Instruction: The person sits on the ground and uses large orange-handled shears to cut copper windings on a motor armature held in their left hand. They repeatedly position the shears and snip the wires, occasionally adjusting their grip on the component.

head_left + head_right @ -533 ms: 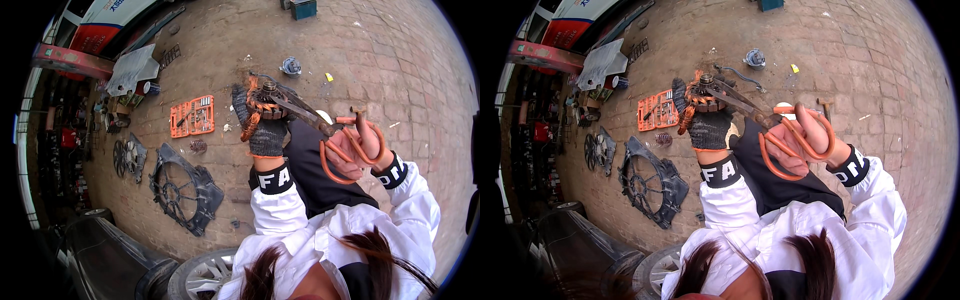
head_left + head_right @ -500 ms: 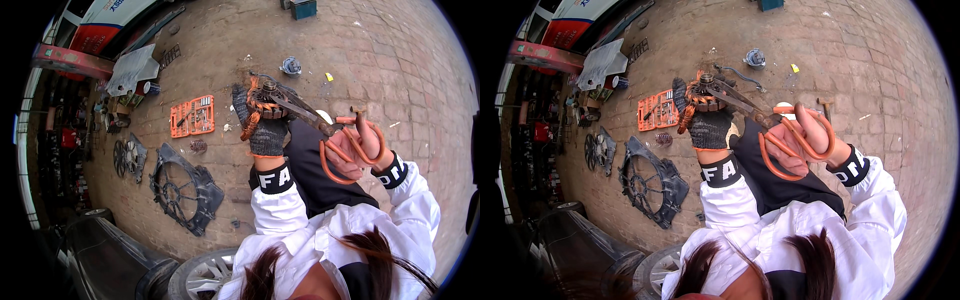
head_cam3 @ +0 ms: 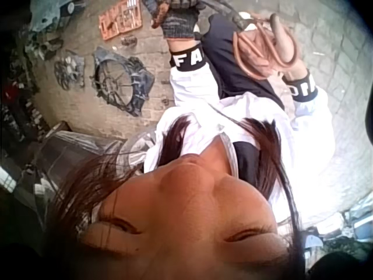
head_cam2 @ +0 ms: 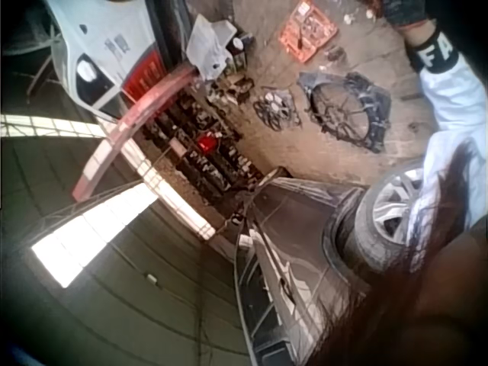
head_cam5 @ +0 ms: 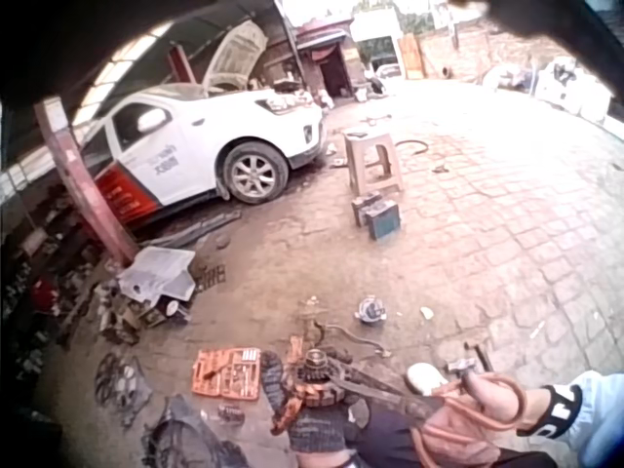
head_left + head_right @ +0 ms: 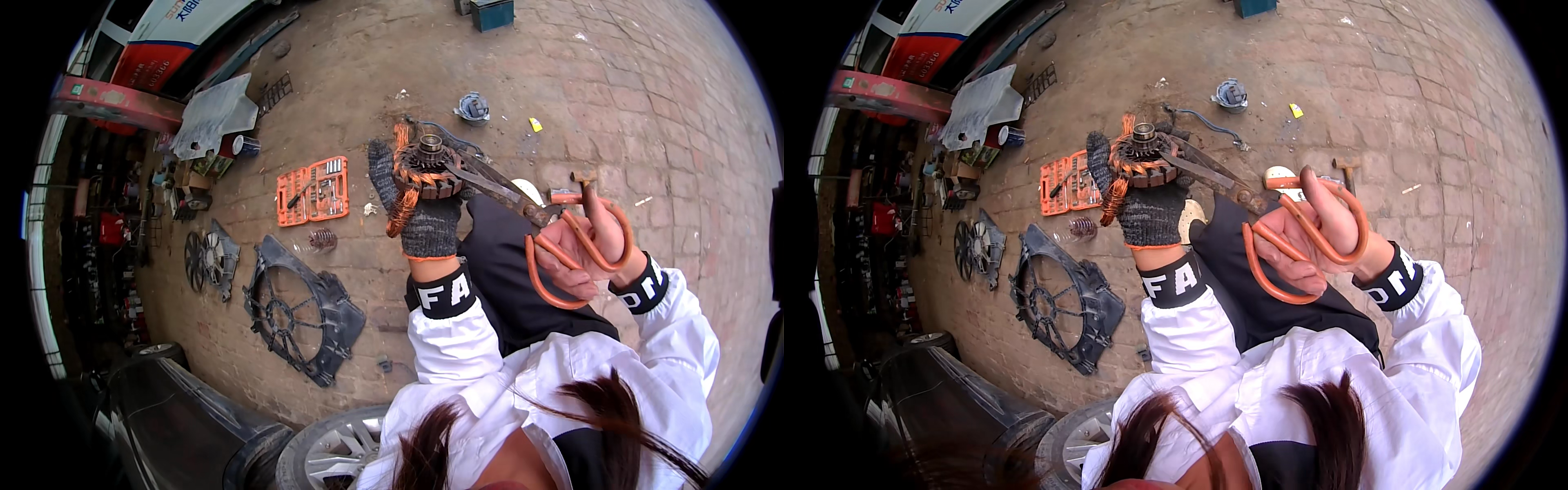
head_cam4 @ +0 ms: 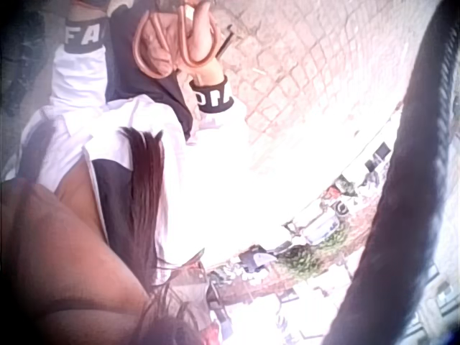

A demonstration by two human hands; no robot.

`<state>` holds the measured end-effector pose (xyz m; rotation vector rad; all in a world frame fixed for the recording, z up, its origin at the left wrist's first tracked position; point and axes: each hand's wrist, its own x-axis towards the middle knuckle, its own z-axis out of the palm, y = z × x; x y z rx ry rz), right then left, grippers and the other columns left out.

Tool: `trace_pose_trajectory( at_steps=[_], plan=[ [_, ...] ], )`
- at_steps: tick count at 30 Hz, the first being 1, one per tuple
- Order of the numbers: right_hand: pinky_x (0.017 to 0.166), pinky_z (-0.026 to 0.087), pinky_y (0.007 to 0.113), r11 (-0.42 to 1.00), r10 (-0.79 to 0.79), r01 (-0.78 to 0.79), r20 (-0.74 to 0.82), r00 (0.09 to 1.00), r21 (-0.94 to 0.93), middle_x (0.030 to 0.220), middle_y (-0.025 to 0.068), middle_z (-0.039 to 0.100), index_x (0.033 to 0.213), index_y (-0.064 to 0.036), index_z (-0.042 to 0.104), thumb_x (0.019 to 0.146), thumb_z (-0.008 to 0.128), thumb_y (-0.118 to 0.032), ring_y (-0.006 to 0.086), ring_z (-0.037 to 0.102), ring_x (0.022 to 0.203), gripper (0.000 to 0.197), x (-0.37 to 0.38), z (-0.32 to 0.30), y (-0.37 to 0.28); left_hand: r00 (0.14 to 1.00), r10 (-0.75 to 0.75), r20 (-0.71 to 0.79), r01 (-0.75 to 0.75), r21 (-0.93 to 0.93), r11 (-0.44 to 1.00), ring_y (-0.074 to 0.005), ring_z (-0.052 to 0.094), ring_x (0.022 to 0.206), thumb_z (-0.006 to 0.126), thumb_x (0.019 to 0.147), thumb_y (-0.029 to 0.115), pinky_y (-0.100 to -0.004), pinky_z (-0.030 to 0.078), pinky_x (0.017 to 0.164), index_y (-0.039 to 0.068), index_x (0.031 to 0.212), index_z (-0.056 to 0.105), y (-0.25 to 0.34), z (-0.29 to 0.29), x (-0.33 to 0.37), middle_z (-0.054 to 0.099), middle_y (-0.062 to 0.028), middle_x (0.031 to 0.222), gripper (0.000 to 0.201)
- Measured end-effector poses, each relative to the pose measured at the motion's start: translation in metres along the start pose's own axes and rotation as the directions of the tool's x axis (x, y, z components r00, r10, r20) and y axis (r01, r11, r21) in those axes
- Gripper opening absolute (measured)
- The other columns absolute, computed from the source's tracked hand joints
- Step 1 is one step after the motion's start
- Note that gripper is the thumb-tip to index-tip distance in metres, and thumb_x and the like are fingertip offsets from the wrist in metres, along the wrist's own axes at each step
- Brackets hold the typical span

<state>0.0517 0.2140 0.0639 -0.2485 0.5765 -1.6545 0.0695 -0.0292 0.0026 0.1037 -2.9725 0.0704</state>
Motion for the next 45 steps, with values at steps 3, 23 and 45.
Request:
trace_pose_trajectory(
  at_steps=[3, 23, 45],
  plan=[
    [0.028, 0.032, 0.024, 1.0, -0.01, 0.01, 0.001, 1.0, 0.015, 0.044, 0.0039, 0.038, 0.081, 0.0065, 0.045, 0.074, 0.009, -0.081, 0.0148, 0.04, 0.03, 0.095, 0.001, -0.002, 0.002, 1.0, -0.013, 0.01, 0.014, -0.09, 0.996, -0.0222, 0.04, 0.12, 0.034, 0.091, 0.033, -0.0401, 0.031, 0.102, 0.011, 0.128, 0.036, -0.001, 0.001, -0.002, 0.044, -0.0069, 0.13, 0.043],
    [0.029, 0.032, 0.023, 1.0, -0.012, 0.012, 0.018, 1.0, 0.008, 0.047, 0.0047, 0.04, 0.08, 0.0071, 0.045, 0.069, 0.019, -0.085, 0.014, 0.04, 0.031, 0.096, 0.004, -0.01, 0.007, 0.942, 0.072, -0.329, -0.101, -0.073, 0.992, -0.0229, 0.039, 0.122, 0.034, 0.091, 0.038, -0.0425, 0.03, 0.102, 0.012, 0.129, 0.036, -0.003, 0.019, -0.002, 0.042, -0.0071, 0.132, 0.046],
    [0.028, 0.031, 0.022, 0.994, -0.028, 0.022, 0.05, 0.998, 0.107, 0.046, 0.0031, 0.038, 0.081, 0.0071, 0.044, 0.068, 0.026, -0.086, 0.0116, 0.037, 0.031, 0.095, 0.008, -0.009, 0.011, 0.971, 0.149, 0.185, 0.007, 0.605, -0.796, -0.0219, 0.053, 0.096, 0.032, 0.093, 0.043, -0.0397, 0.043, 0.084, 0.006, 0.118, 0.045, -0.006, 0.013, 0.004, 0.055, -0.0092, 0.108, 0.046]
  ],
)
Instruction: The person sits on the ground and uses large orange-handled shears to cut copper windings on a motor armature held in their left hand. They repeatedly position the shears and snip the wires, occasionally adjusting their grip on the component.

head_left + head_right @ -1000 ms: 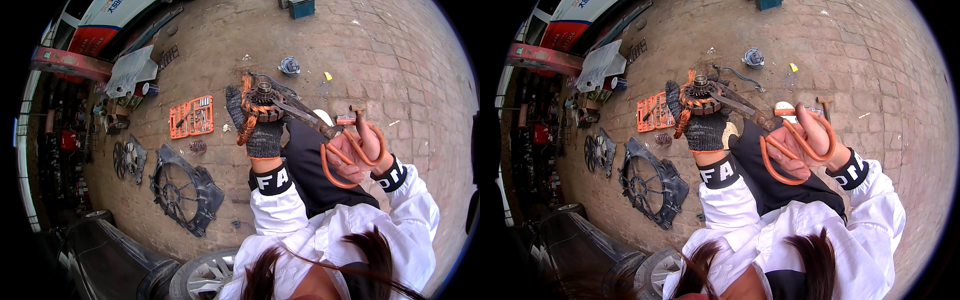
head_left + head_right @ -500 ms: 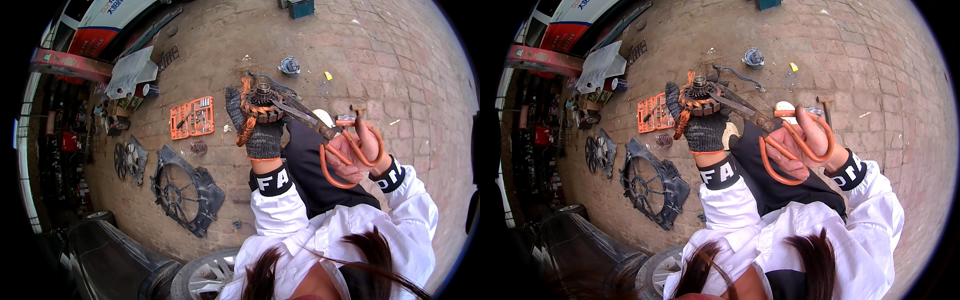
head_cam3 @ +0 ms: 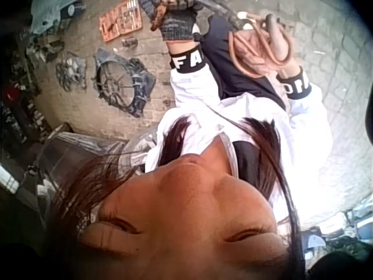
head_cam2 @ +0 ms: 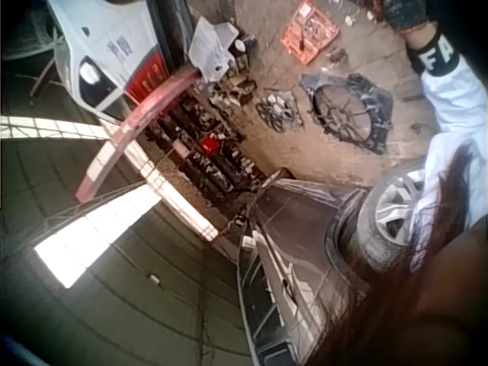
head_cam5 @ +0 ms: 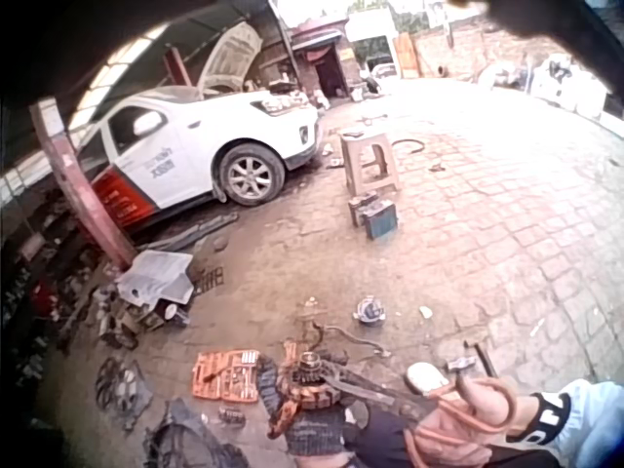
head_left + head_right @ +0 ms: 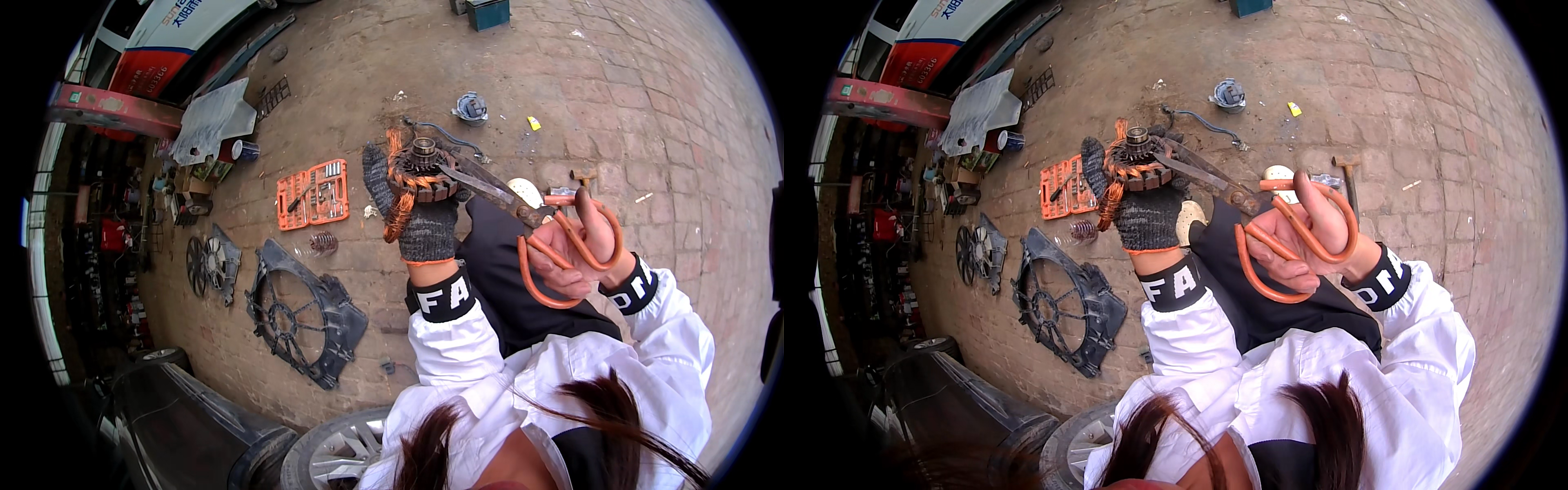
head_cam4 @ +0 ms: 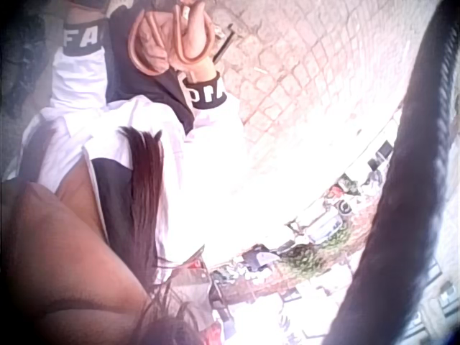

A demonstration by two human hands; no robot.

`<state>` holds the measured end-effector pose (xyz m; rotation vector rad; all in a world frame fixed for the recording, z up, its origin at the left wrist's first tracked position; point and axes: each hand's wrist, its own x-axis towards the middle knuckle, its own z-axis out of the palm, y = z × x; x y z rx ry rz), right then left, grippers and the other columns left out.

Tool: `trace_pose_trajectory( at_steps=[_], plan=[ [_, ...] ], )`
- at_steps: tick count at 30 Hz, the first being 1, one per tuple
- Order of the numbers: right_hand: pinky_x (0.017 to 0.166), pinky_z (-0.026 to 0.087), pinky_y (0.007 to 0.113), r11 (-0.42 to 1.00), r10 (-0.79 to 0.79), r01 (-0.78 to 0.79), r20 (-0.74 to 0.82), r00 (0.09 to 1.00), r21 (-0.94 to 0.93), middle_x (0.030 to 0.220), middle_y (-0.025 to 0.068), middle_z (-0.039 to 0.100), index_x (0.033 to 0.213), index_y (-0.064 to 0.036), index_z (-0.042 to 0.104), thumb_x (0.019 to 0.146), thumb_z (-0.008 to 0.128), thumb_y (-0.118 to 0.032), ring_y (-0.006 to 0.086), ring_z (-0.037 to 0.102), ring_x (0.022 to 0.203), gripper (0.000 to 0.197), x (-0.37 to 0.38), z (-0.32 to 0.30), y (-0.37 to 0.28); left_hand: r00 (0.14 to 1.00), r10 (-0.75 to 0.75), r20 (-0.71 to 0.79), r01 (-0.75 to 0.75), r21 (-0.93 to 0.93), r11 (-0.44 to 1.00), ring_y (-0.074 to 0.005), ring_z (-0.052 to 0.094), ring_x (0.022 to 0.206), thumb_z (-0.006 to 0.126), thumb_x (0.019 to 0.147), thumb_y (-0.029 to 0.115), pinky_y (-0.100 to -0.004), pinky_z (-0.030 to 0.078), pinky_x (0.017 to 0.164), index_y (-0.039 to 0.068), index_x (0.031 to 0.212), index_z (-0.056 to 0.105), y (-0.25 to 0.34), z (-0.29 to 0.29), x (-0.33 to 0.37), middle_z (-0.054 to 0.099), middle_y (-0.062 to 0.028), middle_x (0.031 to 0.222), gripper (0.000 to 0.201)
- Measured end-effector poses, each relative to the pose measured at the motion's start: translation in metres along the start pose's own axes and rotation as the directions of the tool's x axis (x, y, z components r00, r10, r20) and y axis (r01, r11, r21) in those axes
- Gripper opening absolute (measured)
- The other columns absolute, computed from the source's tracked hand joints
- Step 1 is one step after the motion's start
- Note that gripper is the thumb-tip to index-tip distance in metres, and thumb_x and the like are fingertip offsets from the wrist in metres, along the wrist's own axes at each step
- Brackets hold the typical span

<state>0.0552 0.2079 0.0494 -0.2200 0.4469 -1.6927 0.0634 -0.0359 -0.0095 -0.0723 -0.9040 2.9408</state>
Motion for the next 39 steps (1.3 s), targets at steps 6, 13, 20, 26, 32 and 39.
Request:
trace_pose_trajectory(
  at_steps=[6, 13, 20, 26, 32, 39],
  plan=[
    [0.027, 0.026, 0.022, 1.0, 0.004, -0.004, -0.008, 1.0, 0.024, 0.045, 0.0026, 0.036, 0.08, 0.0073, 0.044, 0.068, 0.025, -0.086, 0.0097, 0.032, 0.03, 0.095, -0.001, 0.0, 0.0, 0.977, 0.192, 0.096, -0.204, 0.689, 0.695, -0.0215, 0.057, 0.082, 0.034, 0.091, 0.048, -0.0403, 0.047, 0.074, 0.007, 0.111, 0.051, -0.015, 0.008, 0.001, 0.06, -0.0088, 0.097, 0.048],
    [0.026, 0.025, 0.021, 0.999, -0.011, 0.01, 0.028, 1.0, 0.035, 0.045, 0.0021, 0.036, 0.079, 0.0074, 0.045, 0.068, 0.026, -0.086, 0.0093, 0.032, 0.03, 0.096, -0.001, -0.007, 0.006, 0.952, 0.304, 0.018, -0.218, 0.739, 0.638, -0.0217, 0.054, 0.087, 0.034, 0.092, 0.045, -0.0398, 0.044, 0.078, 0.007, 0.113, 0.049, -0.008, 0.002, 0.006, 0.057, -0.0086, 0.101, 0.046],
    [0.027, 0.025, 0.023, 1.0, -0.019, 0.02, 0.06, 0.998, -0.019, 0.046, 0.0013, 0.036, 0.079, 0.0031, 0.044, 0.07, 0.016, -0.085, 0.0098, 0.032, 0.03, 0.093, -0.001, -0.011, 0.008, 0.987, 0.028, 0.155, -0.098, 0.464, 0.881, -0.0209, 0.045, 0.107, 0.033, 0.093, 0.039, -0.0384, 0.036, 0.094, 0.006, 0.122, 0.041, 0.006, -0.005, -0.004, 0.048, -0.0094, 0.12, 0.045],
    [0.027, 0.028, 0.023, 0.987, -0.046, 0.057, 0.075, 0.996, -0.153, 0.046, 0.0031, 0.039, 0.081, 0.0054, 0.046, 0.07, 0.018, -0.084, 0.0106, 0.034, 0.03, 0.095, -0.001, -0.014, 0.009, 0.986, -0.145, 0.085, 0.167, -0.585, 0.793, -0.0211, 0.045, 0.113, 0.033, 0.093, 0.036, -0.0378, 0.036, 0.097, 0.006, 0.126, 0.038, 0.008, -0.008, -0.019, 0.046, -0.0103, 0.125, 0.045],
    [0.03, 0.032, 0.022, 0.999, -0.03, 0.031, 0.031, 0.999, -0.026, 0.048, 0.0032, 0.042, 0.077, 0.0075, 0.046, 0.064, 0.031, -0.087, 0.0123, 0.04, 0.032, 0.097, -0.01, -0.015, 0.011, 1.0, 0.017, 0.02, -0.026, 0.633, 0.774, -0.0241, 0.056, 0.094, 0.04, 0.09, 0.047, -0.0383, 0.046, 0.086, 0.002, 0.118, 0.047, -0.043, 0.043, -0.018, 0.055, -0.0162, 0.112, 0.054],
    [0.038, 0.036, 0.022, 0.991, -0.11, 0.099, 0.123, 0.986, 0.095, 0.056, 0.0049, 0.048, 0.107, 0.005, 0.047, 0.065, 0.038, -0.084, 0.0115, 0.045, 0.04, 0.099, -0.016, -0.049, 0.033, 0.897, 0.435, 0.083, -0.309, 0.821, 0.48, -0.028, 0.061, 0.079, 0.045, 0.086, 0.05, -0.0398, 0.052, 0.071, -0.002, 0.114, 0.05, -0.036, 0.005, -0.02, 0.059, -0.0208, 0.102, 0.06]
  ],
)
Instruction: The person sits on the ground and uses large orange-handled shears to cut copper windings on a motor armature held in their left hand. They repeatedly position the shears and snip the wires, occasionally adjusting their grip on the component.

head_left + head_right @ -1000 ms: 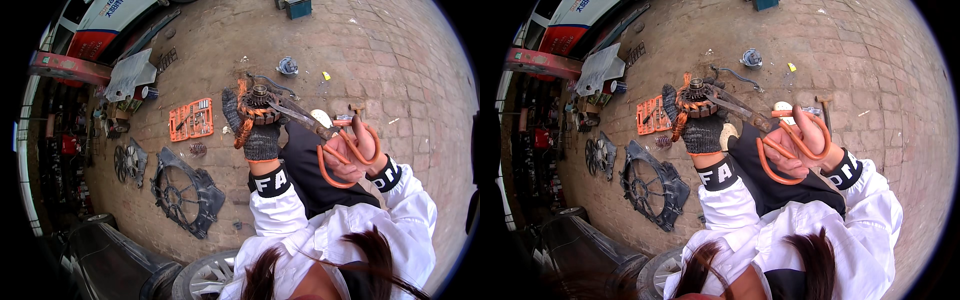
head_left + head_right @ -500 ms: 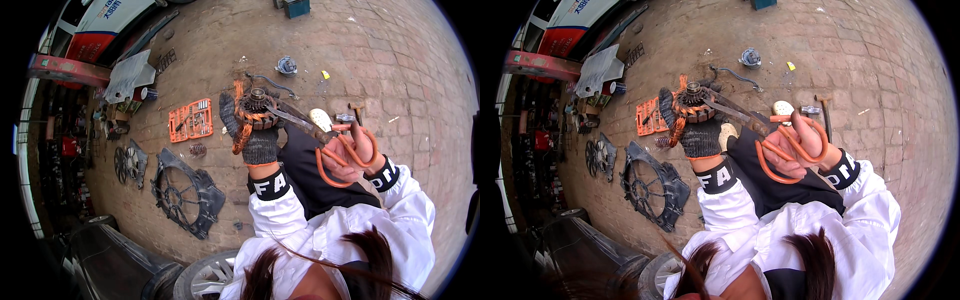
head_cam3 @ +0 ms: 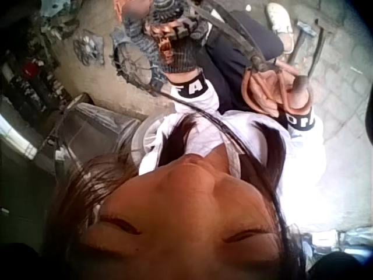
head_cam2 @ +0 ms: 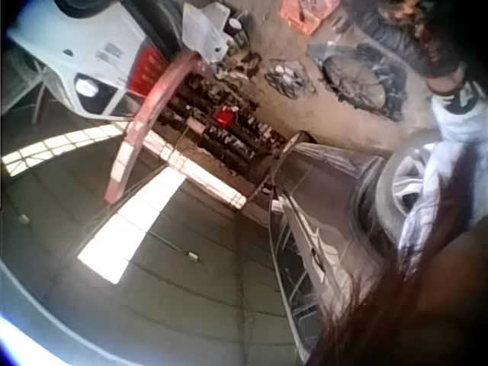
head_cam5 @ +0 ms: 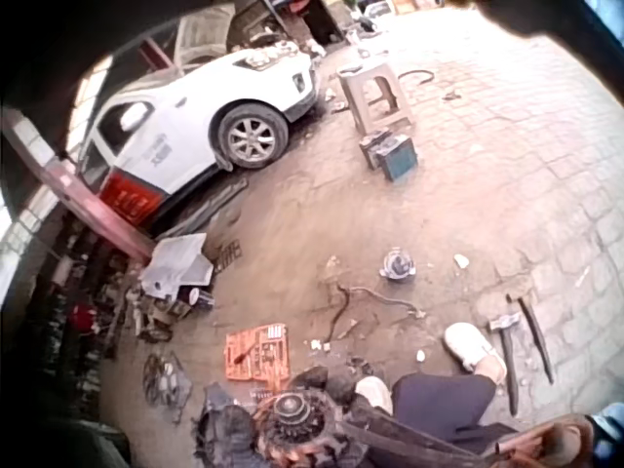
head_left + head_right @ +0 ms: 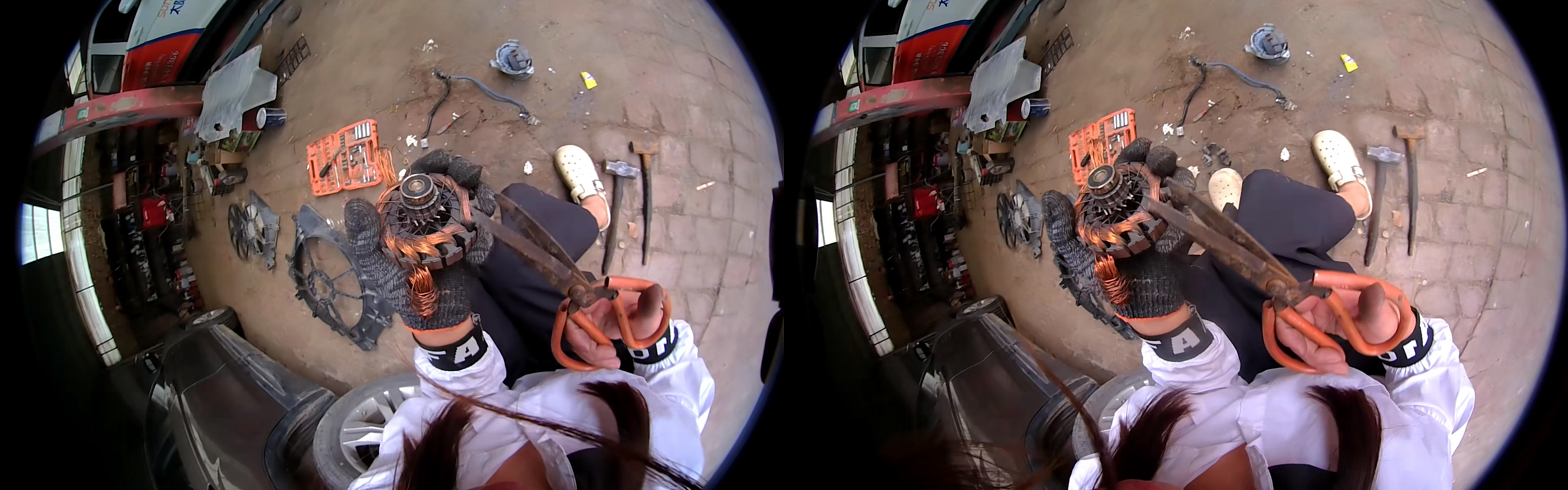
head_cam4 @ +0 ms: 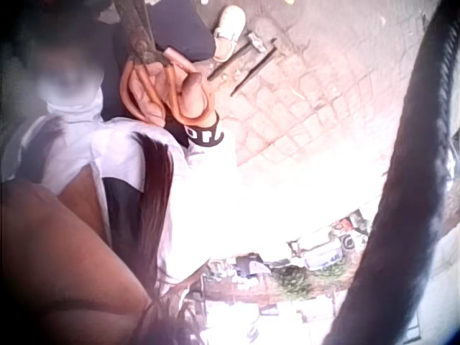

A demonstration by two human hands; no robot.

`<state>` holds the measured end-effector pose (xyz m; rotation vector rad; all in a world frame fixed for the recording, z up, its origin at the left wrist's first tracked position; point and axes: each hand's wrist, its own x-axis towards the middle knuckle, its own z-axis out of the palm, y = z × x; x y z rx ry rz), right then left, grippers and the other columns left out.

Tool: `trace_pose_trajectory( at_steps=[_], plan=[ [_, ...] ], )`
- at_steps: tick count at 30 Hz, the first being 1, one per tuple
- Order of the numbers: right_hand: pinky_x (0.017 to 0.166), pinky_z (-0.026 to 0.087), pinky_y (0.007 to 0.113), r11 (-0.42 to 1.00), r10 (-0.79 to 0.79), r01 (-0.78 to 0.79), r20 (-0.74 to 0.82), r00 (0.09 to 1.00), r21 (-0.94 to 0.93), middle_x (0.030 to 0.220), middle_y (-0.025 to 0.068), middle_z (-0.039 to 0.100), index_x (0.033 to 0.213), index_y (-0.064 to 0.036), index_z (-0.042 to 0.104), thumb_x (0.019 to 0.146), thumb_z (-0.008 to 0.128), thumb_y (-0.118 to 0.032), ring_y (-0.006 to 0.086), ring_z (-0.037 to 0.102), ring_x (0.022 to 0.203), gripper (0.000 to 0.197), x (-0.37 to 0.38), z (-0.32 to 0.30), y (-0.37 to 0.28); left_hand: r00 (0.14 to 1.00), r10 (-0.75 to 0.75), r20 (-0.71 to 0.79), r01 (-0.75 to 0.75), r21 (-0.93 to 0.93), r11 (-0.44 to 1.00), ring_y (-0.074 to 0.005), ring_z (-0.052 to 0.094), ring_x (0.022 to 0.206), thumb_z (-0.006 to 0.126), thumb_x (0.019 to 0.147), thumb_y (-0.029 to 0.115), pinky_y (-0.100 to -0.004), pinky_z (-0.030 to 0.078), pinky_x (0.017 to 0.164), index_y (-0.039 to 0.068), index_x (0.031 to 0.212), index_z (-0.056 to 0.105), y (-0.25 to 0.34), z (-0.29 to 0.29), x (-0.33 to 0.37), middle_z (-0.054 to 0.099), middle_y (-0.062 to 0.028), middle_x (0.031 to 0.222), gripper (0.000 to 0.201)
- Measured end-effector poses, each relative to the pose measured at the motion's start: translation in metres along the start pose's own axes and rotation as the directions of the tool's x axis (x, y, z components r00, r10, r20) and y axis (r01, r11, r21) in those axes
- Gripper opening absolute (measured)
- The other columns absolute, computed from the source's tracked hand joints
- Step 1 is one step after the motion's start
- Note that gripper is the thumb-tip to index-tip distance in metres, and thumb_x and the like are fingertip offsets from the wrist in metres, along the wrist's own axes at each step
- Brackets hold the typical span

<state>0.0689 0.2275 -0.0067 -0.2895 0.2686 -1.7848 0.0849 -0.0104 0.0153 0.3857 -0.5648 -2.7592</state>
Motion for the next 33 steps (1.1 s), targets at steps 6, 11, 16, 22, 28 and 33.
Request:
trace_pose_trajectory(
  at_steps=[6, 11, 16, 22, 28, 33],
  plan=[
    [0.04, 0.035, 0.021, 0.954, 0.163, -0.174, 0.063, 0.985, 0.245, 0.053, 0.0025, 0.046, 0.078, 0.005, 0.048, 0.059, 0.033, -0.09, 0.0105, 0.045, 0.039, 0.098, 0.02, 0.003, -0.002, 0.995, 0.055, -0.084, -0.047, 0.1, 0.994, -0.028, 0.061, 0.078, 0.045, 0.086, 0.05, -0.0398, 0.052, 0.071, -0.003, 0.114, 0.05, 0.001, -0.001, -0.009, 0.059, -0.0208, 0.101, 0.06],
    [0.037, 0.034, 0.017, 0.905, 0.101, -0.101, 0.02, 0.995, 0.412, 0.052, -0.0015, 0.042, 0.091, 0.0054, 0.045, 0.061, 0.022, -0.09, 0.006, 0.042, 0.037, 0.102, 0.02, 0.009, -0.004, 0.993, 0.056, -0.103, -0.041, 0.145, 0.989, -0.0281, 0.061, 0.078, 0.045, 0.086, 0.05, -0.0398, 0.052, 0.071, -0.003, 0.114, 0.05, -0.002, -0.002, -0.013, 0.059, -0.0208, 0.101, 0.06],
    [0.035, 0.034, 0.018, 0.891, 0.135, -0.148, 0.06, 0.989, 0.428, 0.051, -0.0012, 0.041, 0.086, 0.0041, 0.045, 0.062, 0.016, -0.089, 0.0064, 0.041, 0.036, 0.101, 0.02, 0.012, -0.011, 0.993, 0.049, -0.109, -0.03, 0.17, 0.985, -0.0282, 0.061, 0.078, 0.045, 0.086, 0.05, -0.0399, 0.052, 0.07, -0.003, 0.114, 0.05, 0.0, 0.0, -0.013, 0.059, -0.0208, 0.101, 0.06],
    [0.032, 0.031, 0.018, 0.888, 0.15, -0.137, 0.004, 0.989, 0.439, 0.046, -0.0005, 0.039, 0.069, 0.003, 0.044, 0.062, 0.015, -0.09, 0.0065, 0.039, 0.035, 0.098, 0.017, 0.016, -0.006, 0.994, 0.031, -0.102, -0.013, 0.177, 0.984, -0.0283, 0.061, 0.078, 0.045, 0.086, 0.05, -0.0399, 0.052, 0.07, -0.003, 0.113, 0.05, 0.002, -0.003, -0.014, 0.059, -0.0208, 0.1, 0.06],
    [0.031, 0.029, 0.018, 0.944, 0.158, -0.114, -0.119, 0.98, 0.31, 0.045, -0.0004, 0.039, 0.069, 0.0038, 0.043, 0.062, 0.015, -0.09, 0.0064, 0.037, 0.034, 0.098, 0.019, 0.014, -0.001, 0.994, 0.03, -0.107, -0.01, 0.182, 0.983, -0.0283, 0.061, 0.077, 0.045, 0.086, 0.05, -0.0399, 0.053, 0.069, -0.003, 0.113, 0.05, 0.002, -0.002, -0.014, 0.059, -0.0208, 0.1, 0.06],
    [0.03, 0.029, 0.018, 0.859, 0.083, -0.106, 0.069, 0.994, 0.502, 0.046, -0.0005, 0.038, 0.069, 0.0038, 0.042, 0.062, 0.015, -0.09, 0.0067, 0.037, 0.033, 0.098, 0.025, 0.018, 0.001, 0.994, 0.029, -0.108, -0.008, 0.185, 0.983, -0.0284, 0.061, 0.077, 0.045, 0.086, 0.05, -0.0399, 0.053, 0.069, -0.003, 0.113, 0.05, 0.004, -0.002, -0.015, 0.06, -0.0209, 0.1, 0.06]
  ],
)
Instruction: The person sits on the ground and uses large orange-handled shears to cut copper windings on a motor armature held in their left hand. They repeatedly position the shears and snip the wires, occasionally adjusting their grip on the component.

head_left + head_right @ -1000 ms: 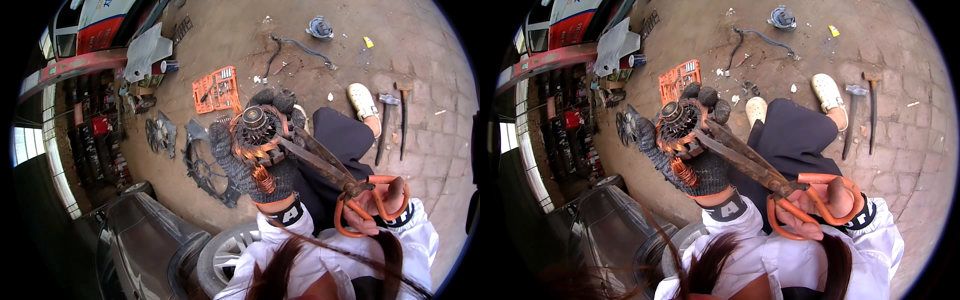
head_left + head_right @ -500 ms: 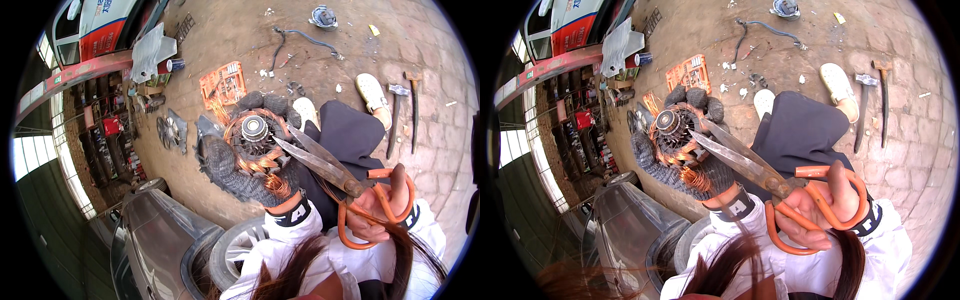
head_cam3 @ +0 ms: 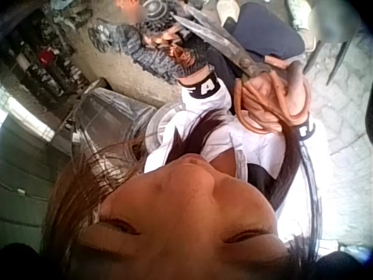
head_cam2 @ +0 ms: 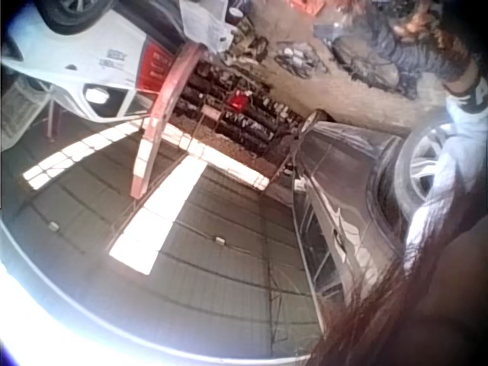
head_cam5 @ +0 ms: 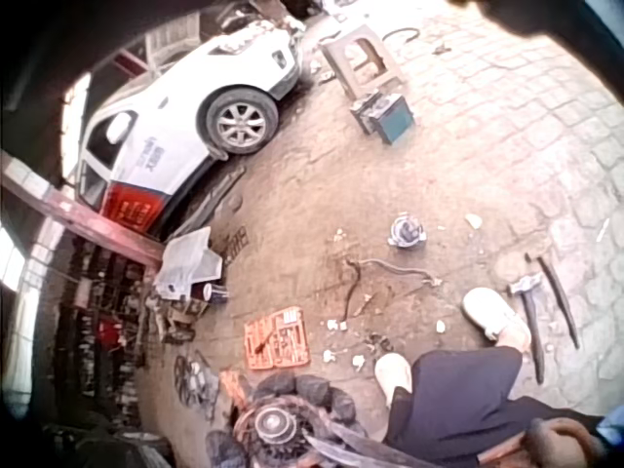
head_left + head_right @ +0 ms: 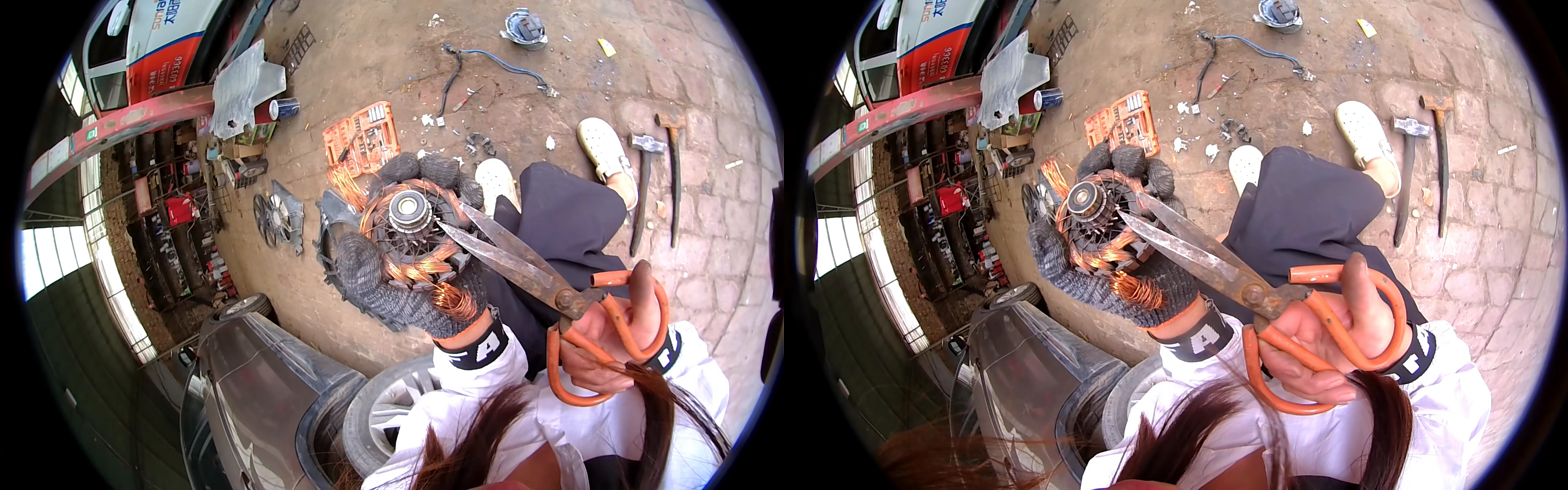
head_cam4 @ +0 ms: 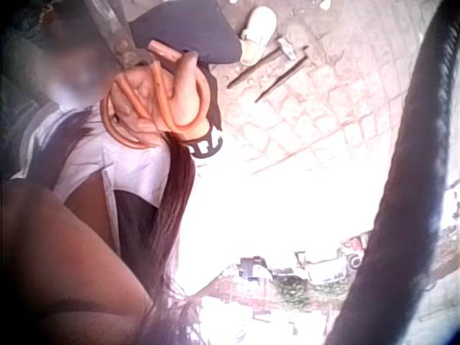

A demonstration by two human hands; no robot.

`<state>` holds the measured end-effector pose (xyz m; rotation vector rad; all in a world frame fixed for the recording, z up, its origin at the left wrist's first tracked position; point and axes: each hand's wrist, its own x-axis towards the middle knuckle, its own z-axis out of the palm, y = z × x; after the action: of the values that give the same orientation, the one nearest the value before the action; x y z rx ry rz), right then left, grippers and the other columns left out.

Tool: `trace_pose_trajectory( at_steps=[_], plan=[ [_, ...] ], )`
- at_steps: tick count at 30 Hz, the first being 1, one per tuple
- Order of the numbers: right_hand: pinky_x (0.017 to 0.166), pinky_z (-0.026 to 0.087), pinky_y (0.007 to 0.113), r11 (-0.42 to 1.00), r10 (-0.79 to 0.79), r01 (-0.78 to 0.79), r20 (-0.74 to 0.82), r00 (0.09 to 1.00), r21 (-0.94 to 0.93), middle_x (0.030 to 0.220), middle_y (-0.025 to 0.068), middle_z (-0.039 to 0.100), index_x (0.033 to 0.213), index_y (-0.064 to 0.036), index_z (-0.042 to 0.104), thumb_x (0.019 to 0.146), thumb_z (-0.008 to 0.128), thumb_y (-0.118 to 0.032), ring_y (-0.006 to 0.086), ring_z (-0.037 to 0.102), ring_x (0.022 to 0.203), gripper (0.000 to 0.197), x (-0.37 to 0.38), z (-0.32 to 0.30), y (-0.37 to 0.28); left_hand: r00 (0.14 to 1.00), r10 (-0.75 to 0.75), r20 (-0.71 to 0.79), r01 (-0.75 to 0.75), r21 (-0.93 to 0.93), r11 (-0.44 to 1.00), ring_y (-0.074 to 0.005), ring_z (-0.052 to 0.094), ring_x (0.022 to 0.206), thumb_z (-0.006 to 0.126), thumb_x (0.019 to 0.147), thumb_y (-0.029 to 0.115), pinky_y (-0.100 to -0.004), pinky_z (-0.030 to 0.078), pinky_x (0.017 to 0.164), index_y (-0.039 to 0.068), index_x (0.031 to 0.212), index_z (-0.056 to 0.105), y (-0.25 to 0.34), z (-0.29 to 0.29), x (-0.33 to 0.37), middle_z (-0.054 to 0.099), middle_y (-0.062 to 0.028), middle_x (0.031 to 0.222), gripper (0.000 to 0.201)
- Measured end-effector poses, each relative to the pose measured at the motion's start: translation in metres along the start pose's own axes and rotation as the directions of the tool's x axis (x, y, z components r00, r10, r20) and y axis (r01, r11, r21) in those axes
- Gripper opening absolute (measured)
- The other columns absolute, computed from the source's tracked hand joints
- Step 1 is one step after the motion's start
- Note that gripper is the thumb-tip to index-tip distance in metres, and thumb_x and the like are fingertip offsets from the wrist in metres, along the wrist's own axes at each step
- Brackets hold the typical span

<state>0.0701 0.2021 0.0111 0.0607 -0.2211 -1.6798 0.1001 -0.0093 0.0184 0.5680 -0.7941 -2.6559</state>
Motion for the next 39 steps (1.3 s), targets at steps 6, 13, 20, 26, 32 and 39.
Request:
trace_pose_trajectory(
  at_steps=[6, 13, 20, 26, 32, 39],
  plan=[
    [0.029, 0.028, 0.019, 1.0, 0.001, 0.001, -0.112, 0.994, 0.014, 0.046, -0.0009, 0.036, 0.068, 0.0019, 0.041, 0.06, 0.013, -0.091, 0.0065, 0.035, 0.032, 0.098, 0.0, 0.009, -0.002, 1.0, -0.005, -0.002, 0.005, 0.009, 1.0, -0.0285, 0.061, 0.077, 0.046, 0.086, 0.05, -0.0399, 0.053, 0.069, -0.004, 0.113, 0.05, 0.0, 0.002, 0.0, 0.06, -0.0209, 0.099, 0.06],
    [0.029, 0.029, 0.017, 0.998, -0.048, 0.047, 0.036, 0.998, 0.048, 0.046, -0.0018, 0.038, 0.069, 0.0018, 0.041, 0.061, 0.014, -0.091, 0.006, 0.037, 0.033, 0.097, 0.004, -0.007, 0.005, 1.0, 0.0, -0.006, 0.0, 0.017, 1.0, -0.0286, 0.061, 0.077, 0.046, 0.086, 0.05, -0.0399, 0.053, 0.068, -0.004, 0.113, 0.05, 0.0, -0.001, 0.0, 0.06, -0.0209, 0.099, 0.06],
    [0.032, 0.031, 0.017, 0.997, -0.055, 0.051, 0.062, 0.997, 0.063, 0.047, -0.0026, 0.039, 0.077, 0.0038, 0.042, 0.061, 0.017, -0.09, 0.0059, 0.038, 0.033, 0.098, 0.002, -0.011, 0.009, 1.0, -0.011, -0.001, 0.011, 0.028, 1.0, -0.0287, 0.061, 0.076, 0.046, 0.086, 0.05, -0.0399, 0.053, 0.068, -0.004, 0.112, 0.05, -0.001, 0.004, 0.004, 0.06, -0.0209, 0.099, 0.06],
    [0.033, 0.031, 0.018, 0.991, -0.014, 0.012, -0.017, 1.0, -0.134, 0.046, -0.0023, 0.039, 0.081, 0.0033, 0.043, 0.061, 0.019, -0.09, 0.0062, 0.037, 0.033, 0.098, 0.005, -0.008, 0.002, 1.0, -0.003, 0.0, 0.003, 0.032, 0.999, -0.0287, 0.061, 0.076, 0.046, 0.086, 0.05, -0.0399, 0.053, 0.067, -0.004, 0.112, 0.051, 0.0, 0.004, 0.003, 0.06, -0.0209, 0.098, 0.06],
    [0.034, 0.031, 0.018, 0.989, -0.065, 0.067, 0.016, 0.998, -0.131, 0.046, -0.0014, 0.039, 0.083, 0.002, 0.045, 0.061, 0.02, -0.09, 0.0072, 0.039, 0.034, 0.098, 0.002, -0.012, 0.005, 1.0, -0.01, 0.009, 0.009, 0.033, 0.999, -0.0288, 0.061, 0.076, 0.046, 0.086, 0.05, -0.0399, 0.053, 0.067, -0.004, 0.112, 0.051, 0.0, 0.009, 0.005, 0.06, -0.0209, 0.098, 0.06],
    [0.042, 0.034, 0.021, 0.638, -0.543, 0.304, -0.132, 0.829, -0.708, 0.05, -0.0008, 0.04, 0.076, -0.0013, 0.044, 0.079, 0.053, -0.062, 0.0097, 0.043, 0.042, 0.062, 0.015, 0.004, -0.02, 1.0, -0.015, 0.024, 0.014, 0.021, 1.0, -0.0289, 0.061, 0.076, 0.046, 0.086, 0.05, -0.0399, 0.053, 0.066, -0.005, 0.112, 0.051, -0.006, 0.004, 0.007, 0.06, -0.0209, 0.098, 0.06]
  ],
)
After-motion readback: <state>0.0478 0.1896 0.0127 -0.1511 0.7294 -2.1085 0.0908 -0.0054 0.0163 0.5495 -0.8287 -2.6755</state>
